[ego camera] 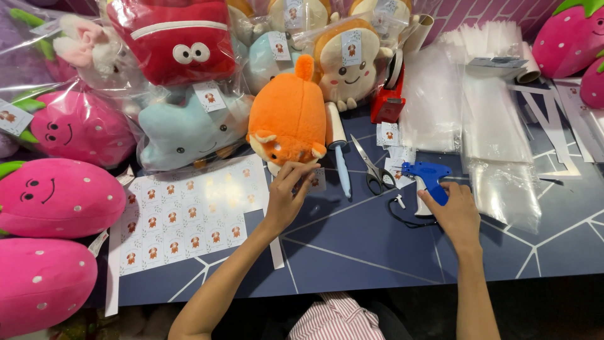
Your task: Cutting a sheet of stickers with scissors and then packaging an orange plush toy into a plastic bag.
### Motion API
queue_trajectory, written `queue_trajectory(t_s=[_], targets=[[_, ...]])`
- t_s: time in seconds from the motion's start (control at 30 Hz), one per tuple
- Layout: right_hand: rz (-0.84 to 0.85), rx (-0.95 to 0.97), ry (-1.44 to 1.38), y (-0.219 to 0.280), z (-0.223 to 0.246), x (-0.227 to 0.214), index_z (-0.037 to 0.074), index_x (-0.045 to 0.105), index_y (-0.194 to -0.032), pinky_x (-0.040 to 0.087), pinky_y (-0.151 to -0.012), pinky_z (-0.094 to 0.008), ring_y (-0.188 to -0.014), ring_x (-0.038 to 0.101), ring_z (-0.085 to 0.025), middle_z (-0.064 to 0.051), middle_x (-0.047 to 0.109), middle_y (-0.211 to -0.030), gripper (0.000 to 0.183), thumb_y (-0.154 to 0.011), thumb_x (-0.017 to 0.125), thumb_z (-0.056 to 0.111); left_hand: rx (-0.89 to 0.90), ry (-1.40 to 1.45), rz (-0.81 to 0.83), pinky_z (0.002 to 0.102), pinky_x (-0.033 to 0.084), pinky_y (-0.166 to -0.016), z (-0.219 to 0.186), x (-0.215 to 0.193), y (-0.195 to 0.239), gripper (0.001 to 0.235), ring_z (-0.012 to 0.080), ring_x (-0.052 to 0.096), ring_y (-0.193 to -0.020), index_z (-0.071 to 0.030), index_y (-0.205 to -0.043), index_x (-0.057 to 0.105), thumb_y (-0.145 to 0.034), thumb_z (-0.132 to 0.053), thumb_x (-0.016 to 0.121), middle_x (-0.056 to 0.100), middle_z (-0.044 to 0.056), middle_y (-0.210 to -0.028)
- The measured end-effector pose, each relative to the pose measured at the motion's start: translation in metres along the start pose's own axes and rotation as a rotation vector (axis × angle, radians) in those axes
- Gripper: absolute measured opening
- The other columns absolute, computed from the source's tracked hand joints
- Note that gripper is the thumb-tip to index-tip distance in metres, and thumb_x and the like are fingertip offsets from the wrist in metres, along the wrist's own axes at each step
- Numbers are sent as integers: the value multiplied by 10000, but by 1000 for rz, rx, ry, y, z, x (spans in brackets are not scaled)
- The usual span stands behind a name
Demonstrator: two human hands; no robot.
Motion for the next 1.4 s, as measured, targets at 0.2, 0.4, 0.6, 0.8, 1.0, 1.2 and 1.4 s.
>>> queue_trajectory(t_s=[0.2,0.4,0.6,0.8,1.0,1.2,1.4], targets=[[143,150,-316,-14,-16,4,68,484,-1345,478,-919,-562,-1180,618,-439,-252,621,-1295,829,-801,791,612,-31,-29,-3,289,537,-612,18,4,4,198,160,612,-690,-143,-1188,674,-991,-161,671,632,15,-879],[-19,118,-639,-35,-43,11,100,667,-1021,446,-624,-309,-722,580,-180,-45,629,-755,446,-846,870,457,-84,-11,-29,289,558,-636,24,-1,1,105,168,663,-716,-142,-1053,691,-971,-207,704,665,9,-829],[62,26,-1243,-24,11,-6,67,504,-1411,530,-970,-413,-1124,637,-203,-115,651,-1227,486,-1057,596,386,-141,54,-72,301,576,-698,14,-9,-5,97,177,686,-781,-125,-1038,703,-987,-204,680,700,30,-845],[396,-109,-1559,-16,78,-3,58,518,-1367,567,-889,-474,-1078,690,-294,-229,667,-1209,533,-888,652,249,-225,127,-131,296,580,-718,11,-18,-9,133,160,685,-765,-133,-1020,730,-961,-252,730,703,38,-800],[700,-283,-1615,-25,125,37,-36,497,-1403,516,-973,-514,-1071,672,-302,-217,687,-930,613,-888,616,276,-267,200,-149,314,582,-758,-6,-13,-22,207,146,674,-788,-129,-1021,747,-912,-301,783,699,49,-807],[717,-571,-1579,-12,146,47,-11,544,-1375,380,-1095,-637,-1273,556,-420,-241,633,-1093,521,-917,627,224,-149,242,-86,310,598,-737,-18,2,-56,200,176,700,-792,-100,-1016,742,-922,-273,779,682,87,-775],[85,-920,-951,15,162,18,16,747,-1112,552,-976,-407,-1074,726,-303,-160,761,-1008,194,-942,666,61,-129,293,-41,325,607,-761,-17,17,-77,231,203,725,-876,-83,-1029,724,-940,-294,752,718,112,-871]])
Point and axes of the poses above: each hand's wrist, its own y-axis away from the middle knuckle, its own x-axis out of the palm, z = x × y, the point moved 7 cm from there along -y, towards the middle knuckle
